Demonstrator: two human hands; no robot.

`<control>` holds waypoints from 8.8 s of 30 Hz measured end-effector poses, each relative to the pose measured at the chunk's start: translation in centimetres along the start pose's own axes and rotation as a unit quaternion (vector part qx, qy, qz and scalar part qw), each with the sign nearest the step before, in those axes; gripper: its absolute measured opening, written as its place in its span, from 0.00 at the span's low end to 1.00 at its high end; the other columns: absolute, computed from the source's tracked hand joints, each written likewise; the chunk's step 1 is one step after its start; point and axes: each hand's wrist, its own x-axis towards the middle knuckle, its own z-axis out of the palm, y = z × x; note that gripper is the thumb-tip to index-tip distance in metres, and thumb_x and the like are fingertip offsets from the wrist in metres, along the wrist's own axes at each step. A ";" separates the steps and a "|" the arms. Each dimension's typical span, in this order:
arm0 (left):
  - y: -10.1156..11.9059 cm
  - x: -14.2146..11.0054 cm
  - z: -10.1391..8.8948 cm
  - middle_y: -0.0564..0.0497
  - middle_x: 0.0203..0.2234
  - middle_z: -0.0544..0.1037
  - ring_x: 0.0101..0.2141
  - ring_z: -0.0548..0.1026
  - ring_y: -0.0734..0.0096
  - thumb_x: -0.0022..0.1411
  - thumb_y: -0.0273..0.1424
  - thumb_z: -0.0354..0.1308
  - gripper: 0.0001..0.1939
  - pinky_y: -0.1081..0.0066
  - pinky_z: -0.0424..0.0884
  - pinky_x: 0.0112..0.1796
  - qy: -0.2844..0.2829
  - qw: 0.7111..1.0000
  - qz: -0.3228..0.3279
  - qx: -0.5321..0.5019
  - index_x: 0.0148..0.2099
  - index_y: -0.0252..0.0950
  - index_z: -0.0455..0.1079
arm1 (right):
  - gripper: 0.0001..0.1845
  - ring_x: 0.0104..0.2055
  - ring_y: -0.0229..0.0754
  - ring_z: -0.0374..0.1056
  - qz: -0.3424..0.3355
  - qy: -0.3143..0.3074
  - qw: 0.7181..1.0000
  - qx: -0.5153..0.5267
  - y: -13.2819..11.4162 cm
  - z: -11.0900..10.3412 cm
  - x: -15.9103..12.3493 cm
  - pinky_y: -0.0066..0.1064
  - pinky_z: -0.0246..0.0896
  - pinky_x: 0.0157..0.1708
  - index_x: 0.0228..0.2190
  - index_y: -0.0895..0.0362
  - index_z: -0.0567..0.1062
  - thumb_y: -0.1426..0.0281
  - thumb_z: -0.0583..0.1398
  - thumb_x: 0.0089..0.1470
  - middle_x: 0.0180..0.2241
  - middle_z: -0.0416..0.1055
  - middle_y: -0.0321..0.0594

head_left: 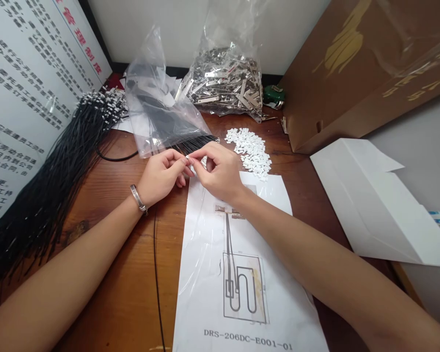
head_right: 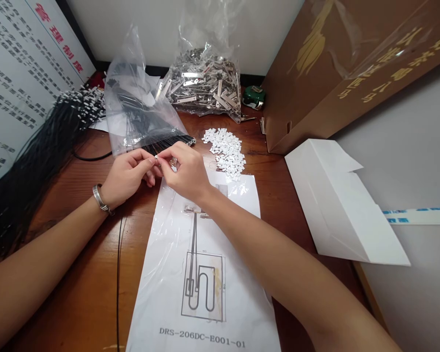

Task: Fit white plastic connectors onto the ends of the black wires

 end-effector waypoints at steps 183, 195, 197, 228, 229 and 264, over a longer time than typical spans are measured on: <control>0.1 -0.3 -1.1 0.53 0.20 0.73 0.22 0.70 0.77 0.64 0.42 0.58 0.18 0.76 0.69 0.26 -0.101 0.995 0.019 0.000 0.28 0.34 0.68 | 0.13 0.22 0.33 0.55 0.183 -0.214 0.912 0.300 0.5 -1.1 0.8 0.30 0.48 0.24 0.25 0.55 0.66 0.64 0.55 0.60 0.20 0.61 0.30; -0.1 -0.3 -1.3 0.53 0.22 0.74 0.23 0.70 0.77 0.65 0.41 0.58 0.17 0.76 0.69 0.27 -0.118 0.992 0.027 0.021 0.30 0.34 0.71 | 0.11 0.23 0.33 0.56 0.210 -0.196 0.910 0.299 0.6 -0.9 1.0 0.30 0.50 0.24 0.26 0.55 0.67 0.64 0.57 0.59 0.21 0.62 0.30; -0.1 -0.3 -1.2 0.53 0.21 0.74 0.23 0.70 0.77 0.65 0.41 0.58 0.17 0.76 0.69 0.27 -0.116 0.993 0.026 0.021 0.29 0.34 0.70 | 0.10 0.23 0.34 0.56 0.212 -0.188 0.909 0.305 0.7 -0.8 0.9 0.30 0.50 0.25 0.27 0.55 0.68 0.65 0.57 0.58 0.21 0.62 0.30; -0.2 -0.3 -1.0 0.53 0.21 0.74 0.22 0.71 0.77 0.65 0.42 0.57 0.17 0.77 0.70 0.26 -0.087 0.996 0.006 -0.003 0.31 0.33 0.68 | 0.09 0.24 0.34 0.58 0.241 -0.165 0.923 0.251 0.3 -0.7 1.2 0.30 0.53 0.25 0.31 0.56 0.70 0.62 0.59 0.57 0.22 0.64 0.31; -0.2 -0.3 -1.0 0.54 0.22 0.74 0.22 0.71 0.78 0.65 0.41 0.57 0.15 0.77 0.70 0.26 -0.081 0.997 0.004 -0.007 0.33 0.33 0.68 | 0.09 0.23 0.34 0.58 0.242 -0.166 0.922 0.255 0.4 -0.7 1.1 0.30 0.52 0.24 0.31 0.56 0.69 0.63 0.59 0.57 0.22 0.63 0.31; -0.1 -0.2 -1.2 0.53 0.23 0.75 0.22 0.71 0.78 0.64 0.37 0.58 0.11 0.77 0.70 0.25 -0.102 0.994 0.015 -0.020 0.34 0.33 0.68 | 0.10 0.22 0.33 0.53 0.195 -0.200 0.913 0.298 0.7 -0.9 0.9 0.29 0.47 0.23 0.24 0.55 0.66 0.67 0.55 0.56 0.18 0.59 0.29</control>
